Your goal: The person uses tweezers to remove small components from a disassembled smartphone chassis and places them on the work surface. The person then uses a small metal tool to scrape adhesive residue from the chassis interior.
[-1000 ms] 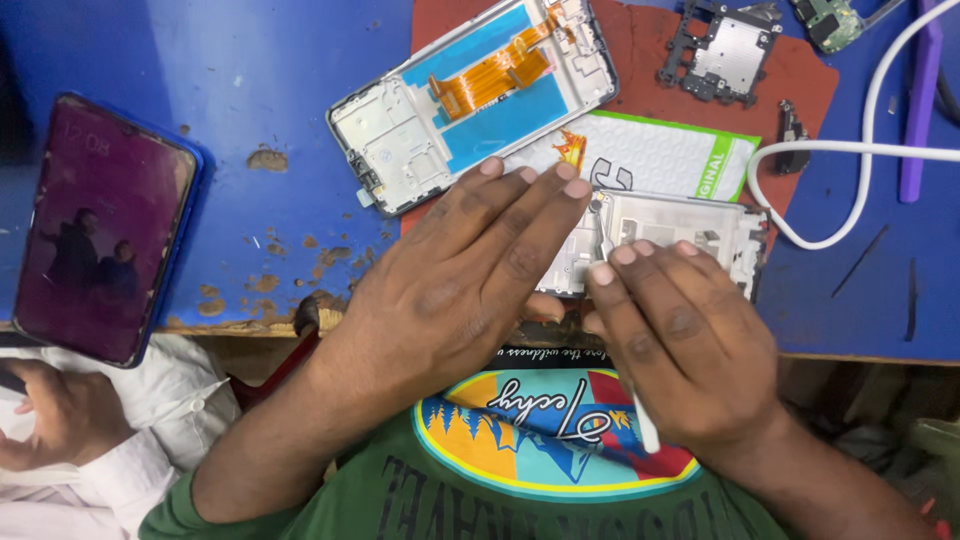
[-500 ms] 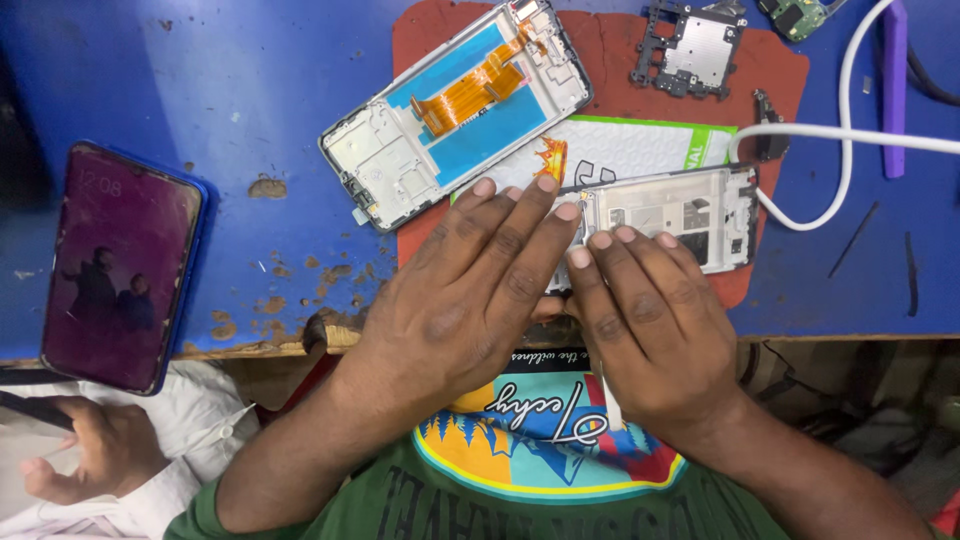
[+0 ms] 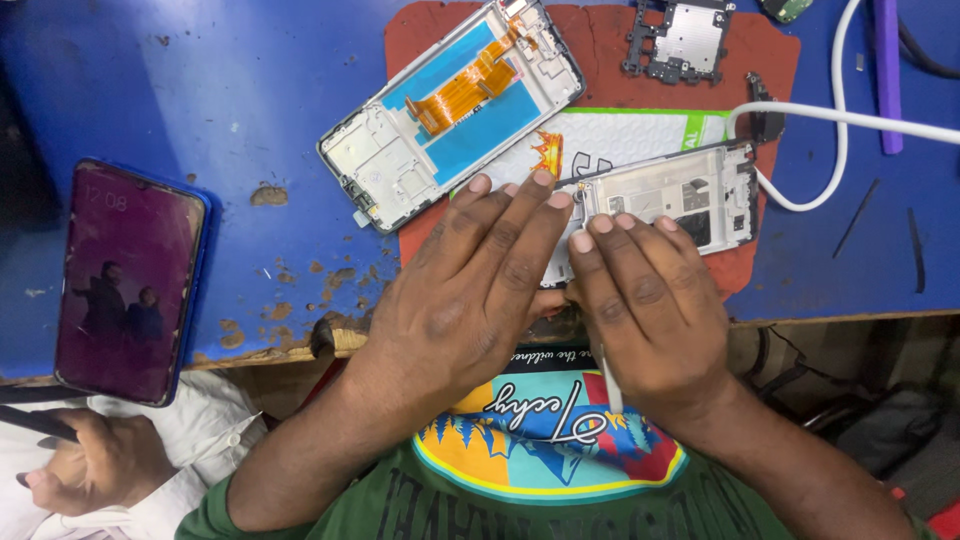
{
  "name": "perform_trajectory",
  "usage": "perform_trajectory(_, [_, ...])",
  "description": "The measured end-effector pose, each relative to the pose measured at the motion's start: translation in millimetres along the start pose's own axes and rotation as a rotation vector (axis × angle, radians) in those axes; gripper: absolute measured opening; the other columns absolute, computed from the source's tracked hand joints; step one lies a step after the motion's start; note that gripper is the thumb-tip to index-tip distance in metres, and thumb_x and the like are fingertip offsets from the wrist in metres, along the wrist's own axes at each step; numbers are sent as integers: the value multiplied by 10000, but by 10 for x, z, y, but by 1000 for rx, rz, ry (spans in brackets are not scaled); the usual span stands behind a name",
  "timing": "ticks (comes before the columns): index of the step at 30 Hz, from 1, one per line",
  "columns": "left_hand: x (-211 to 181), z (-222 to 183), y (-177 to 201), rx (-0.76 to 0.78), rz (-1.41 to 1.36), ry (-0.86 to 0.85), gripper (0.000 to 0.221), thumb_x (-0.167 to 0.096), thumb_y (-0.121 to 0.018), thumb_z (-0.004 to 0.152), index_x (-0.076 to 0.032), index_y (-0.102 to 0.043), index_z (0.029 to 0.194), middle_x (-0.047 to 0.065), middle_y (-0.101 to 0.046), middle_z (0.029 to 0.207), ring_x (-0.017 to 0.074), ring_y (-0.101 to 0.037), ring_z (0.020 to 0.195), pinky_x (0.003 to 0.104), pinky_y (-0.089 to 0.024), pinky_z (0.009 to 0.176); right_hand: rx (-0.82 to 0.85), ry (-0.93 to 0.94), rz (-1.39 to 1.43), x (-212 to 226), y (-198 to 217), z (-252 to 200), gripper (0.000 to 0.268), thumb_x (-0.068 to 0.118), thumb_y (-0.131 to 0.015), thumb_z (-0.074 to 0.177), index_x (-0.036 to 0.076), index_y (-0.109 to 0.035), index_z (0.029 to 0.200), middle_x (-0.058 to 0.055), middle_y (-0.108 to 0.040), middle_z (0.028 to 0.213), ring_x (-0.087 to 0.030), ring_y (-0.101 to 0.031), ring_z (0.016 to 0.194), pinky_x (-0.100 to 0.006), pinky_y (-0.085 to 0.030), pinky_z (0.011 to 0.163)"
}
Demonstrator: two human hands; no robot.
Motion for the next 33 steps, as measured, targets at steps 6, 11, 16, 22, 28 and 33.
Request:
perform_trajectory(6, [19, -26, 17, -18, -80, 24, 728, -241, -717, 995, 40, -331, 1545, 220, -522, 1498, 389, -534, 1338, 531, -414, 1234, -32, 29, 76, -30, 67, 64, 346, 51, -758, 978, -89, -670, 1282, -230, -661, 1280, -374, -676, 1169, -516, -557, 1029])
perform_trajectory(11, [23, -30, 17, -40, -111, 30, 772, -254, -739, 979, 34, -315, 1557, 216, -525, 1494, 382, -538, 1316, 538, -412, 1232, 10, -133, 201, -100, 173, 122, 299, 13, -729, 943, -80, -680, 1223, -237, -720, 1173, -377, -723, 1084, -469, -587, 953])
perform_trajectory(16, [17, -30, 44, -44, -97, 23, 805, -261, -750, 970, 35, -302, 1569, 211, -532, 1488, 380, -538, 1312, 541, -414, 1230, -58, -460, 501, -290, 274, 63, 210, 63, -661, 1031, -59, -692, 1199, -217, -739, 1139, -293, -752, 1027, -387, -606, 902])
perform_trajectory(22, [31, -37, 81, -58, -152, 47, 797, -261, -762, 956, -2, -332, 1576, 183, -542, 1490, 361, -540, 1334, 552, -405, 1244, -252, -644, 1170, -504, 177, -189, 190, 126, -626, 1165, -55, -644, 1221, -221, -729, 1113, -281, -753, 1033, -380, -634, 992])
perform_trajectory(28, [-11, 3, 182, -164, -174, -4, 648, -221, -798, 933, 10, -488, 1453, 181, -584, 1438, 355, -557, 1310, 563, -412, 1219, -305, -692, 1721, -763, 0, -372, 207, 95, -632, 1177, -107, -649, 1217, -273, -725, 1084, -357, -742, 1028, -448, -620, 976])
perform_trajectory(33, [-84, 5, 255, -263, -313, 83, 348, -151, -792, 970, 0, -637, 1243, 145, -682, 1181, 327, -668, 1094, 457, -546, 996, -259, -647, 1720, -663, 21, -425, 204, 103, -648, 1169, -99, -659, 1196, -265, -725, 1110, -355, -737, 1063, -484, -609, 1037])
Point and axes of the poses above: each hand's wrist, its own z-axis towards the middle knuckle, its own y-axis out of the back of the hand, x = y × z, the point moved 4 cm from there along z, towards the middle knuckle
